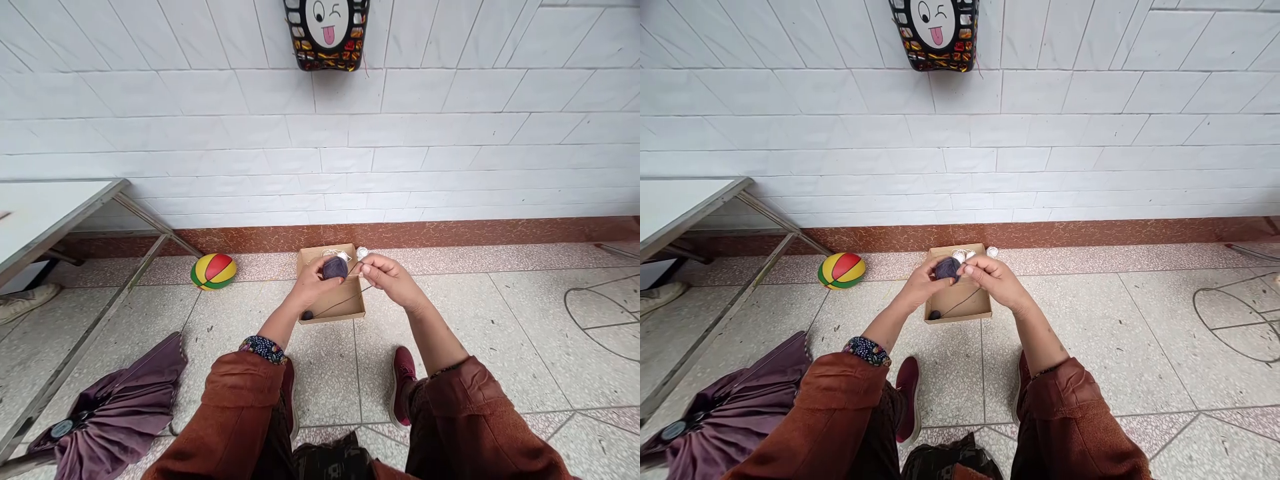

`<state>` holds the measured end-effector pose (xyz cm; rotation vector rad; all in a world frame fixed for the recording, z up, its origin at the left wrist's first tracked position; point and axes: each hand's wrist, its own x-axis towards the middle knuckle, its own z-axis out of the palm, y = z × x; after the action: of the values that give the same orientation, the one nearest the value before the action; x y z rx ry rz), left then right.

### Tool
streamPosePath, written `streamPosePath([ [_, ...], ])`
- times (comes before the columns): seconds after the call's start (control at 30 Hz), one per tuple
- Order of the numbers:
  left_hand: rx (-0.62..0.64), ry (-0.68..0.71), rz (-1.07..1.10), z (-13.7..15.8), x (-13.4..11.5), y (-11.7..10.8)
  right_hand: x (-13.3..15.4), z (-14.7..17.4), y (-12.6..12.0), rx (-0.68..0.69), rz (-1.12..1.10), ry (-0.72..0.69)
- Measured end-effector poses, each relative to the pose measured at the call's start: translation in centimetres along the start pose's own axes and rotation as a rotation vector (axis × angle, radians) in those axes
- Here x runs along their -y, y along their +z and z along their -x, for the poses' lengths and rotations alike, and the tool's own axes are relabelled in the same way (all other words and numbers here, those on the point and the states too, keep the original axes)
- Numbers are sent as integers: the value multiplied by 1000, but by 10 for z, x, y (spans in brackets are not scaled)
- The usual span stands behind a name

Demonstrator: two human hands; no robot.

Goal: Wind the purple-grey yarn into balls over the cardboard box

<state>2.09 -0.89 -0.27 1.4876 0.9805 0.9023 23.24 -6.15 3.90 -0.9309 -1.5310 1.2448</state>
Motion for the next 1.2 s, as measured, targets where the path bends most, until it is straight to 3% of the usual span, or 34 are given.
streamPosePath([
  [0.17, 403, 1, 102, 15, -12, 10, -9, -7, -5, -190, 60, 74],
  [0.3, 501, -5, 265, 21, -18, 17, -15, -10, -4, -184, -25, 152],
  [0.5, 397, -35, 535, 26, -21, 16, -36, -16, -1, -203, -115, 240],
  [0.77, 359, -238, 806, 23, -18, 12, -52, -17, 9, -81, 373, 279],
  [0.93, 147, -213, 862, 18, -19, 4, -59, -10, 9, 33, 564, 349],
  [1.2, -188, -168, 846, 1, -18, -17, -46, 0, 6, 249, 492, 299],
])
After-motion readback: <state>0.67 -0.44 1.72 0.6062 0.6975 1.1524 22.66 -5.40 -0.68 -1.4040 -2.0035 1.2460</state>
